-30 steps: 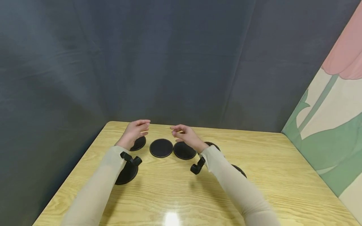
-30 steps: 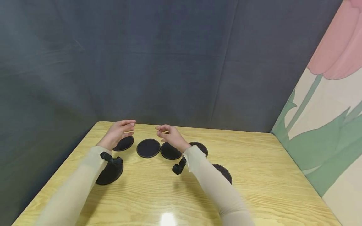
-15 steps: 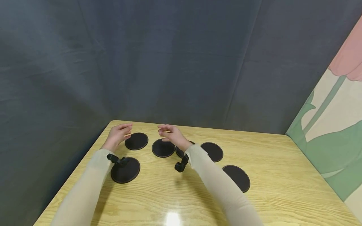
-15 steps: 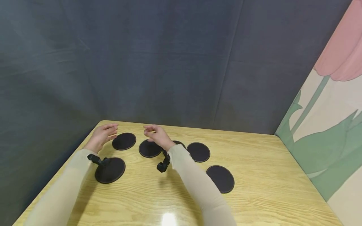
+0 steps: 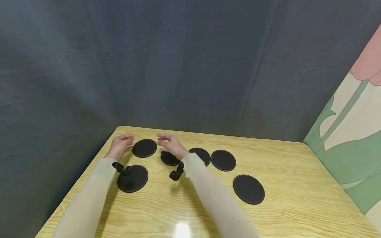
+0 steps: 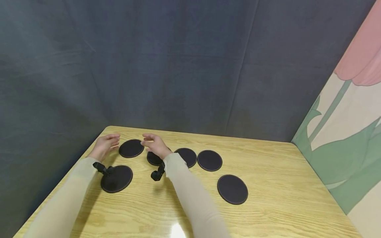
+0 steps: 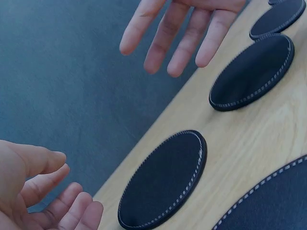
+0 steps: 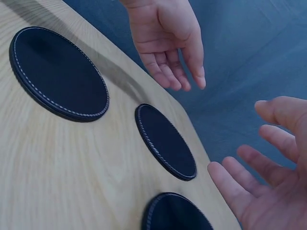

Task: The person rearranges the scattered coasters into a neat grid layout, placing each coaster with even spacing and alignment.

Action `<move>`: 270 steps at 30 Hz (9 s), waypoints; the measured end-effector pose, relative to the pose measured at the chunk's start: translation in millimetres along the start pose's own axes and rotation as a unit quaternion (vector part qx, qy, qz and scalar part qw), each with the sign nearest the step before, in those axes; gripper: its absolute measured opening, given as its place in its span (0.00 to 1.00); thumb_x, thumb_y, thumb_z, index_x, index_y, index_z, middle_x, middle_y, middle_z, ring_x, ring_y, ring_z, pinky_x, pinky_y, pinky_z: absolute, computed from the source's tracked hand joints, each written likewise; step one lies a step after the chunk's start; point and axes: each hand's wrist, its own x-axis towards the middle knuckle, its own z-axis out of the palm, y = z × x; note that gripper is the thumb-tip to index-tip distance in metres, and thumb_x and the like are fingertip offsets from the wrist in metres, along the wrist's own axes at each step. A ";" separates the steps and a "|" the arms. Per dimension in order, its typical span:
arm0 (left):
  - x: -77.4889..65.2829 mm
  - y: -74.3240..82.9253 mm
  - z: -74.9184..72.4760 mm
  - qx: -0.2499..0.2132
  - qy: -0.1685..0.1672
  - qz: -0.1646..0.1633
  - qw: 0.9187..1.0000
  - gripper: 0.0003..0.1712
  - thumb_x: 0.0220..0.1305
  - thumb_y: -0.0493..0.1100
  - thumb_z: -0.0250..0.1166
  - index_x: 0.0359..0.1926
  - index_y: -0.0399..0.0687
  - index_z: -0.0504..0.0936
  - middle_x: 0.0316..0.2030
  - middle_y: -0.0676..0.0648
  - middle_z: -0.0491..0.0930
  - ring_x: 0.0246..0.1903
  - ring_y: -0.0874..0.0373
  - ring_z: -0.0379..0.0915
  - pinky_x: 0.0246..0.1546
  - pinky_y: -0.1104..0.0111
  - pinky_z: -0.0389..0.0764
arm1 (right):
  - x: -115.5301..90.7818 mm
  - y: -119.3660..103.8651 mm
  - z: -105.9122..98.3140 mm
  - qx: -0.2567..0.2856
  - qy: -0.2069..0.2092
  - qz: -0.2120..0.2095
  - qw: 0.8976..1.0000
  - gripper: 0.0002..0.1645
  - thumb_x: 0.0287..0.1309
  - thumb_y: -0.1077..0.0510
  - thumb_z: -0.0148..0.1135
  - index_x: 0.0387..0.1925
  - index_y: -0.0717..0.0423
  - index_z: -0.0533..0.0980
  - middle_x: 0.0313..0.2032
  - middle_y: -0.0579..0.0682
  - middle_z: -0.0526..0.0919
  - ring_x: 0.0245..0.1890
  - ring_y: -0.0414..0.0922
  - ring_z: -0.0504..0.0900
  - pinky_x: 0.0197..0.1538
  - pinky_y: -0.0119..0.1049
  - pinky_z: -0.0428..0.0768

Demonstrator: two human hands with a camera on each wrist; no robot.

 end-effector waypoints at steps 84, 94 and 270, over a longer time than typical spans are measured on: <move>5.8 -13.4 2.9 0.064 0.049 -0.029 0.996 0.26 0.61 0.28 0.61 0.62 0.30 0.73 0.60 0.29 0.71 0.23 0.69 0.74 0.33 0.73 0.81 | 3.6 9.4 41.7 0.035 0.146 0.071 0.986 0.20 0.63 0.70 0.57 0.57 0.67 0.75 0.49 0.62 0.80 0.48 0.55 0.83 0.49 0.40 0.83; -4.5 -5.1 8.1 0.045 0.012 -0.010 0.999 0.28 0.62 0.28 0.61 0.63 0.28 0.70 0.62 0.29 0.68 0.26 0.74 0.74 0.36 0.72 0.82 | -0.5 7.4 30.1 0.083 0.194 0.045 0.976 0.24 0.51 0.77 0.63 0.53 0.68 0.77 0.38 0.56 0.75 0.30 0.42 0.82 0.40 0.37 0.85; -102.1 -31.0 69.1 0.142 -0.114 -0.039 0.983 0.21 0.50 0.23 0.67 0.48 0.29 0.78 0.36 0.39 0.73 0.29 0.53 0.78 0.30 0.65 0.85 | -129.4 39.5 -17.6 -0.184 0.066 0.062 0.979 0.20 0.45 0.68 0.72 0.44 0.67 0.79 0.37 0.53 0.82 0.33 0.41 0.79 0.32 0.30 0.79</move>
